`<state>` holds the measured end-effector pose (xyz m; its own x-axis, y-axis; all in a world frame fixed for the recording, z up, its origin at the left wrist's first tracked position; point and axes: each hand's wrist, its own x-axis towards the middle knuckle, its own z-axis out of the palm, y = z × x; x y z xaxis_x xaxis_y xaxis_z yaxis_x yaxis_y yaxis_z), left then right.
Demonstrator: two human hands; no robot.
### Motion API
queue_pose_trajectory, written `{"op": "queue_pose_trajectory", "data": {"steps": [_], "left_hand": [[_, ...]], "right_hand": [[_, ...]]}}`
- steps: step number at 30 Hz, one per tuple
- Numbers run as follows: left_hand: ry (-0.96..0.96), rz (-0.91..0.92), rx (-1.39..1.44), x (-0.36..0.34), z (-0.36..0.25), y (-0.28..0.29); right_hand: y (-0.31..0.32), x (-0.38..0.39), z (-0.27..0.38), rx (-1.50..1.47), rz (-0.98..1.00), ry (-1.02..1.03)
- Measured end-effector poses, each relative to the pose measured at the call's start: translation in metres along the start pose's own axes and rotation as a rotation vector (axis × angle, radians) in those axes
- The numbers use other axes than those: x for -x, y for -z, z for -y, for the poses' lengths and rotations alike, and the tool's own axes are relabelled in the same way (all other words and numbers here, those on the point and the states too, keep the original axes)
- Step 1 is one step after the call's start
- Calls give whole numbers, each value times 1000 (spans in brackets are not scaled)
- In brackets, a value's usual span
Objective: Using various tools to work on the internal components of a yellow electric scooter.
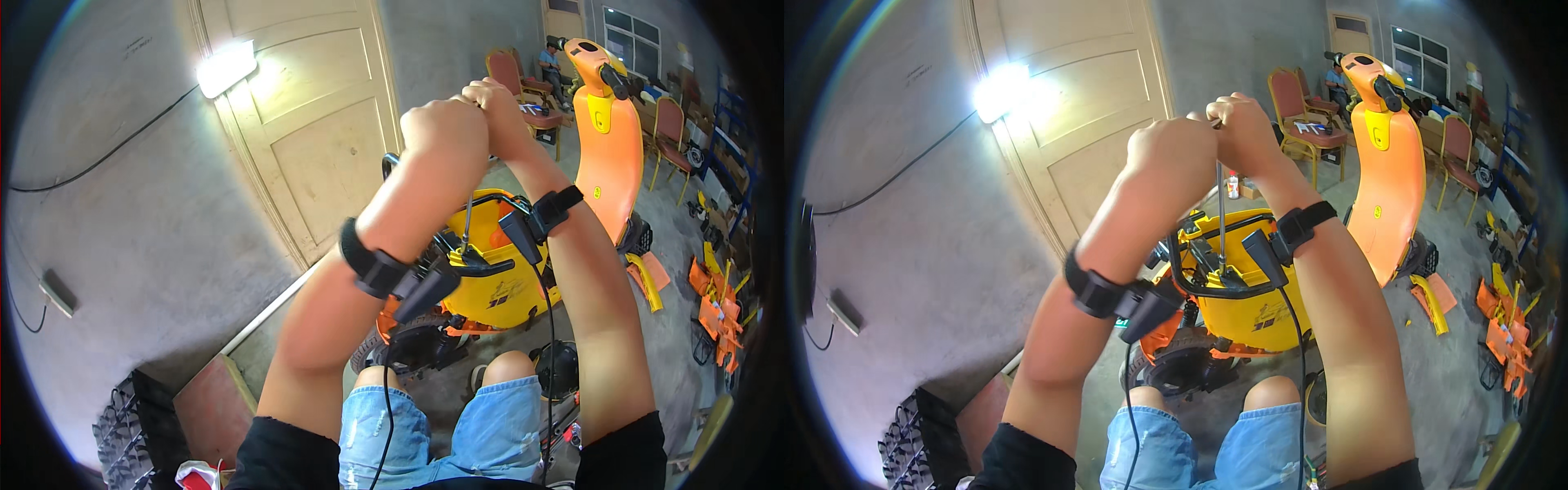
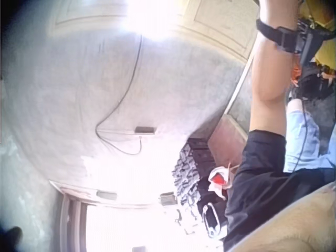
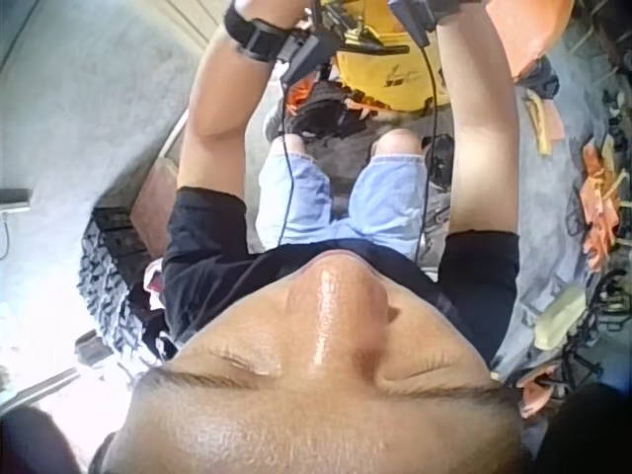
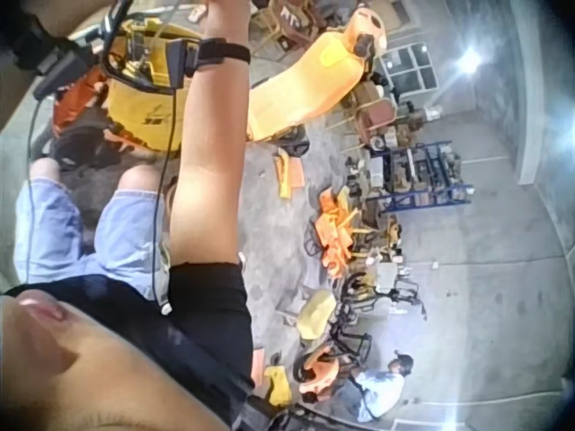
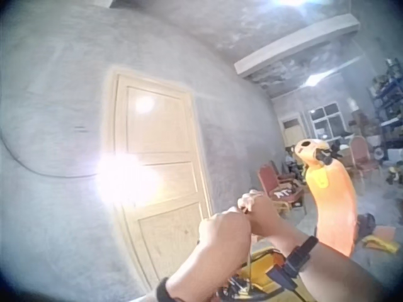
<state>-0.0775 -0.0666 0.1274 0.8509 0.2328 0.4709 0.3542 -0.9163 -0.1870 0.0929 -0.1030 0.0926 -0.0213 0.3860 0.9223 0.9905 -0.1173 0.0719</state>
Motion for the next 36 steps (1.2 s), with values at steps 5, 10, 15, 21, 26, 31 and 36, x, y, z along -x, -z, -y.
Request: {"op": "queue_pose_trajectory", "data": {"steps": [5, 10, 15, 21, 26, 31, 36], "left_hand": [[69, 62, -219, 2, -32, 8], [70, 241, -195, -6, -37, 17], [53, -82, -169, -5, -21, -1], [115, -285, -159, -17, 11, -29], [112, -324, -66, -30, 50, -51], [91, -305, 19, -31, 55, -50], [38, -273, -150, -40, 46, -50]], "right_hand": [[5, 1, -1, -91, 32, 40], [0, 2, -16, -129, 86, 98], [-6, -4, -21, 68, 125, 62], [12, -7, 12, 358, 176, -199], [12, -13, 37, 447, 172, -217], [9, -14, 40, 491, 226, -237], [11, -11, 39, 523, 192, -197]]}}
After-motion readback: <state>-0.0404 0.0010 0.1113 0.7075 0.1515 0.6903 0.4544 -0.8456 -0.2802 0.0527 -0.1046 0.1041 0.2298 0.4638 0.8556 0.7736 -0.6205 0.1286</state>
